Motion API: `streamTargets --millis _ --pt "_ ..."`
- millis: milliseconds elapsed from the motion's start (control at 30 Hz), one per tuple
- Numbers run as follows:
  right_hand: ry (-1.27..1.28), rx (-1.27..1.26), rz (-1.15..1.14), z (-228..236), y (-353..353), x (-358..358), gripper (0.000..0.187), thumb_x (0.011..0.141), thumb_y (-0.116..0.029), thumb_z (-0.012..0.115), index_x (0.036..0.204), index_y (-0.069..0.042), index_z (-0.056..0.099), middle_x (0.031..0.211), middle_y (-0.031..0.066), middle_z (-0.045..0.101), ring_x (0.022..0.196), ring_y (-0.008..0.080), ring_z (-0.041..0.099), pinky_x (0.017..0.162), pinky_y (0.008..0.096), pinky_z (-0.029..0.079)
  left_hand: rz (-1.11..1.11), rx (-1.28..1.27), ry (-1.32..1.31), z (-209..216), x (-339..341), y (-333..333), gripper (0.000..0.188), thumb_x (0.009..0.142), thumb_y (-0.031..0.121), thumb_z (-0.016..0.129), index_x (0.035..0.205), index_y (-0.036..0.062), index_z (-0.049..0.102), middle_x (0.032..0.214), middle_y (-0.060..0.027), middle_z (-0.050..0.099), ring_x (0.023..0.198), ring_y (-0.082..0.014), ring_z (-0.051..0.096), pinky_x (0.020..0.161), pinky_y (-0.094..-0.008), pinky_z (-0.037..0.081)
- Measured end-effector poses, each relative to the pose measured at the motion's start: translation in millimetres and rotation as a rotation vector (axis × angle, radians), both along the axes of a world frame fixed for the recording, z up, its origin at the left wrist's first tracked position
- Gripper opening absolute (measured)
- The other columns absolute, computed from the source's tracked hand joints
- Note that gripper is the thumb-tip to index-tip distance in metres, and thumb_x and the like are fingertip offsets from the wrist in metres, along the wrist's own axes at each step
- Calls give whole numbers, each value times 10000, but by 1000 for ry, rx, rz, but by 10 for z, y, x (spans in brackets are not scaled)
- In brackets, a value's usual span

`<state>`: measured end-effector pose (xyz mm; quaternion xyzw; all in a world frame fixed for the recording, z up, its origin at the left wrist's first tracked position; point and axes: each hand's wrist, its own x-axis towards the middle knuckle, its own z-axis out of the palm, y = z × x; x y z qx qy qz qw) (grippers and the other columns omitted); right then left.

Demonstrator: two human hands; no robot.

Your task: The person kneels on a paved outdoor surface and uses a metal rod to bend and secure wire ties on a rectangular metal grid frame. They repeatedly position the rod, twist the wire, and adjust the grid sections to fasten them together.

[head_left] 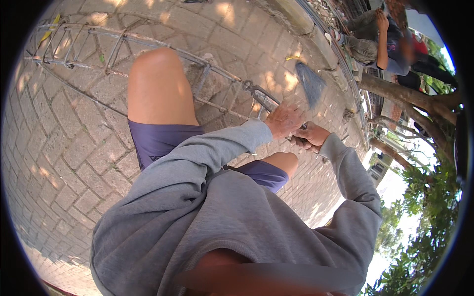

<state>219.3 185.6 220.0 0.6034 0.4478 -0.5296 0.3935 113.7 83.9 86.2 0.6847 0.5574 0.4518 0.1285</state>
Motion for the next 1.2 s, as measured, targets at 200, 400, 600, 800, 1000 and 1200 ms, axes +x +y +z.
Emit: streamTargets --millis 200,400,600,800,1000,1200 --pt "108 801 1171 46 -397 -97 289 891 -242 735 919 34 655 757 131 682 588 266 652 537 410 523 -235 -193 -118 38 -152 31 146 743 147 742 833 39 706 842 -106 713 867 -307 715 753 -446 535" --pt "155 392 859 -11 -351 -69 361 938 -308 679 931 53 693 725 128 686 618 257 675 566 387 536 -348 -167 -31 243 -659 170 270 714 153 755 967 57 746 867 -104 719 932 -338 707 842 -450 552" --pt "228 -141 7 -9 -340 55 406 1014 -333 636 956 63 704 694 86 665 602 164 649 530 298 512 33 -415 -668 -119 -2010 393 648 767 416 749 1335 112 672 1186 -186 719 1133 -362 671 992 -454 521" --pt "228 166 272 122 -628 490 345 1003 -283 623 861 24 690 644 91 654 584 191 641 566 336 506 -199 -644 -303 -338 -1598 365 662 785 434 763 1323 59 673 1173 -189 734 1038 -321 713 914 -434 555" --pt "316 527 792 120 -465 1235 254 955 -233 651 902 6 719 659 175 667 678 379 671 684 479 538 -713 -1076 -438 -291 -745 301 522 816 290 752 1237 -13 700 993 -176 761 929 -257 729 832 -397 561" --pt "484 751 971 -182 -197 2200 412 954 -183 645 1361 -128 621 974 192 679 893 391 660 817 474 540 -607 -843 -399 -353 10 428 278 906 168 705 1104 -20 758 900 -114 764 784 -196 704 686 -332 536"
